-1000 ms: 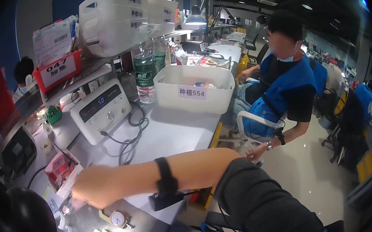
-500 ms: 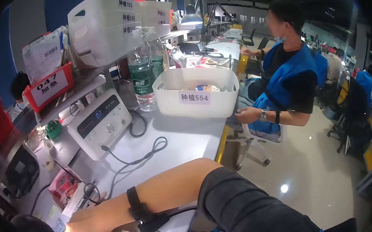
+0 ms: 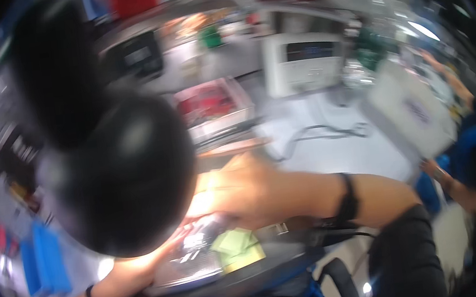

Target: Checking labels and using a rotary tool to inspect or refine a dental arch model.

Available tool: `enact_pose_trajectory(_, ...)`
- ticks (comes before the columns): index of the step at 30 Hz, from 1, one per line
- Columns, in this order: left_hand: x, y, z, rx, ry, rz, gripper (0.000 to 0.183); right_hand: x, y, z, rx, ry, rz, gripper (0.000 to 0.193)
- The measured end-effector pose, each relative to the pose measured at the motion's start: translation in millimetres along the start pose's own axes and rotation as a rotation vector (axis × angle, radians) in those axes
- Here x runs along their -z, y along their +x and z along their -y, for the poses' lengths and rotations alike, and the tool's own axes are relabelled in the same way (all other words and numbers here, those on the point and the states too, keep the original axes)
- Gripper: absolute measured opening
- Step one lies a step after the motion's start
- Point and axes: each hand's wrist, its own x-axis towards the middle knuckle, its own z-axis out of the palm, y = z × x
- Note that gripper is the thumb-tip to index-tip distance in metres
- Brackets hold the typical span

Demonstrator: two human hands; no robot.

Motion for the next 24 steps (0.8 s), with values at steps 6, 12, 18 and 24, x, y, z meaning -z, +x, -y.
enact_pose_trajectory(6, 0, -8, 35, -0.361, 0.228, -0.069, 0.031, -10, 7, 5, 0.041, -0.015, -0.004, 0.024)
enact_pose_trajectory(12, -4, 16, 54, -0.866, 0.527, -0.16, 0.026, -2, 10, 7, 0.005, -0.041, 0.018, 0.019)
enact_pose_trajectory(18, -12, 11, 36, -0.654, 0.143, -0.158, 0.023, -1, -9, 13, -0.027, -0.087, -0.03, 0.016)
enact_pose_trajectory(24, -18, 9, 37, -0.655, 0.073, -0.187, 0.022, -3, -6, 21, -0.153, 0.19, -0.078, 0.011)
